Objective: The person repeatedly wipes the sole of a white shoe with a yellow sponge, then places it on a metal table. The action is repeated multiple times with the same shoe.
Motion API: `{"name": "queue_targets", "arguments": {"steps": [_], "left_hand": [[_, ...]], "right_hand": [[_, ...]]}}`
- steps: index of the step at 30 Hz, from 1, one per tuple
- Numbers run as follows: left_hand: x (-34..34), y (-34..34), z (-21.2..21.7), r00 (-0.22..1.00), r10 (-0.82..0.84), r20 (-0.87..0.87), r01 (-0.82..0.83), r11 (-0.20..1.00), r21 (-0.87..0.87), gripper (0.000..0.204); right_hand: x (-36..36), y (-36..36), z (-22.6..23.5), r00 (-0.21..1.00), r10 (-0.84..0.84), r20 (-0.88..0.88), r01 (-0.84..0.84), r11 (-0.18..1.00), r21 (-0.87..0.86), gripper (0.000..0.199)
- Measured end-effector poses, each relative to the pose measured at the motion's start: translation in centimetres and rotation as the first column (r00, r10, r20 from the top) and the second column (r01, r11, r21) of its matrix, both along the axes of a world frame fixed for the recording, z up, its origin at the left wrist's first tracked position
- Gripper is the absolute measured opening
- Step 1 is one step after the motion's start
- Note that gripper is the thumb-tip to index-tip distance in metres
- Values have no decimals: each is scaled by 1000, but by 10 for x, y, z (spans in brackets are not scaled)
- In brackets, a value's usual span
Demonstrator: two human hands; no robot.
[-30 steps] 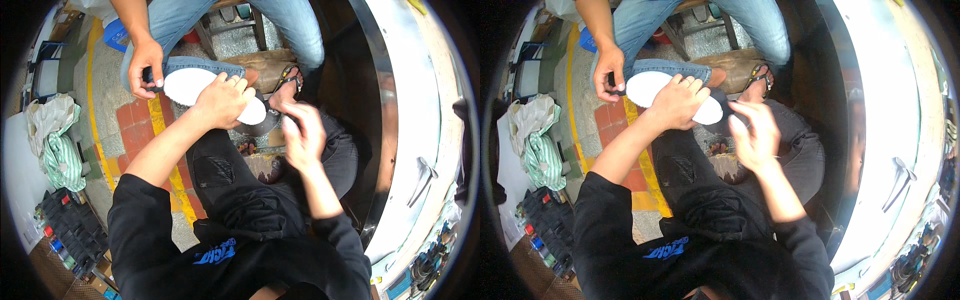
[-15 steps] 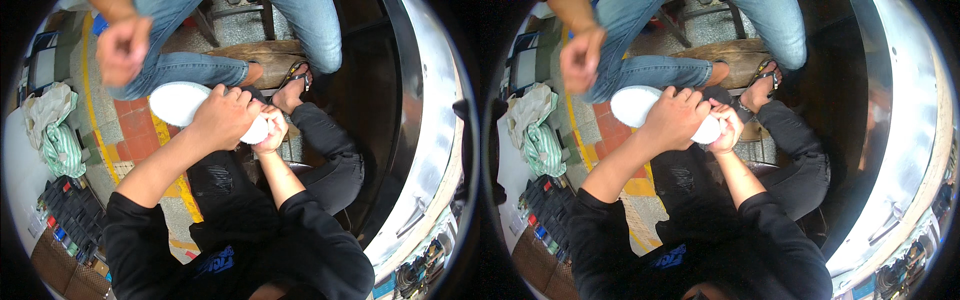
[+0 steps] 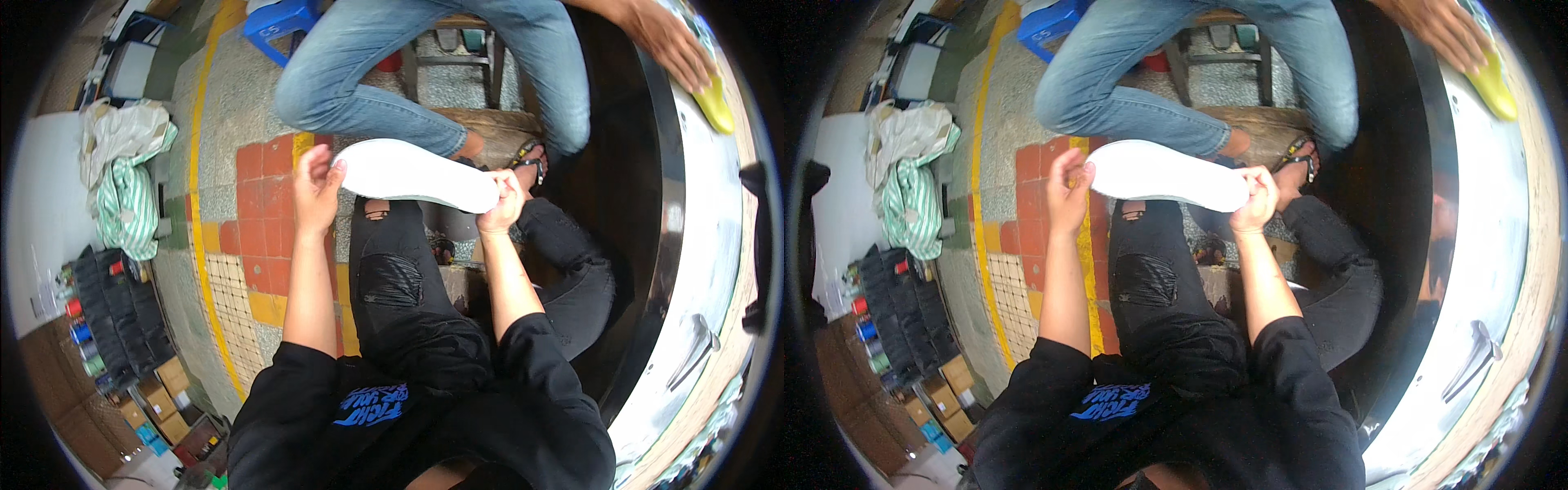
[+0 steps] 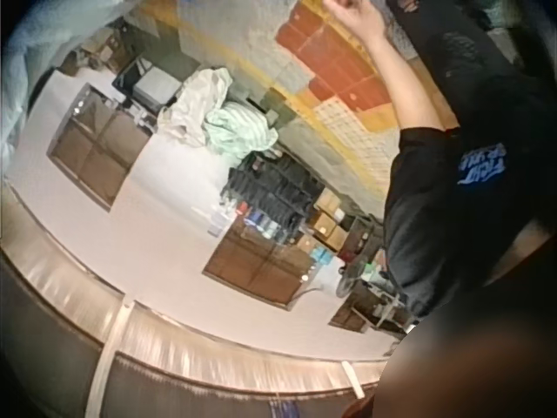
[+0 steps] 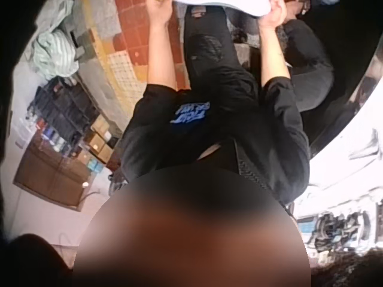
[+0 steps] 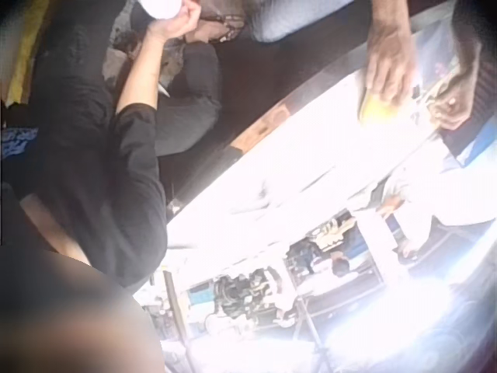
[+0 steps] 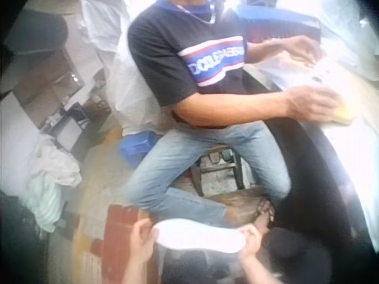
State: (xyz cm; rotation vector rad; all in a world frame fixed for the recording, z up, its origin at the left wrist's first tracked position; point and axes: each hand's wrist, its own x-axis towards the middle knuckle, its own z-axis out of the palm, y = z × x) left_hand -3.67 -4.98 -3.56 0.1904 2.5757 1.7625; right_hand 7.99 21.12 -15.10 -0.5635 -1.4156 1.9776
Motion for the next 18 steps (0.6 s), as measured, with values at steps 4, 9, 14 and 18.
{"name": "queue_targets", "arguments": {"steps": [4, 9, 14, 18], "left_hand": [[5, 6, -30, 908, -158, 387, -129, 774, 620, 36], [0, 30, -29, 854, -163, 494, -320, 584, 746, 48], [0, 35, -27, 851, -348, 393, -280, 332, 901, 55], [3, 50, -36, 868, -273, 414, -269, 444, 855, 43]], "right_hand": [[1, 2, -9, 999, -36, -8, 36, 999, 25, 35], [0, 4, -17, 993, -104, -46, 111, 981, 159, 39], [1, 6, -16, 994, -83, -78, 97, 975, 199, 32], [2, 4, -17, 993, -93, -73, 103, 982, 155, 28]]}}
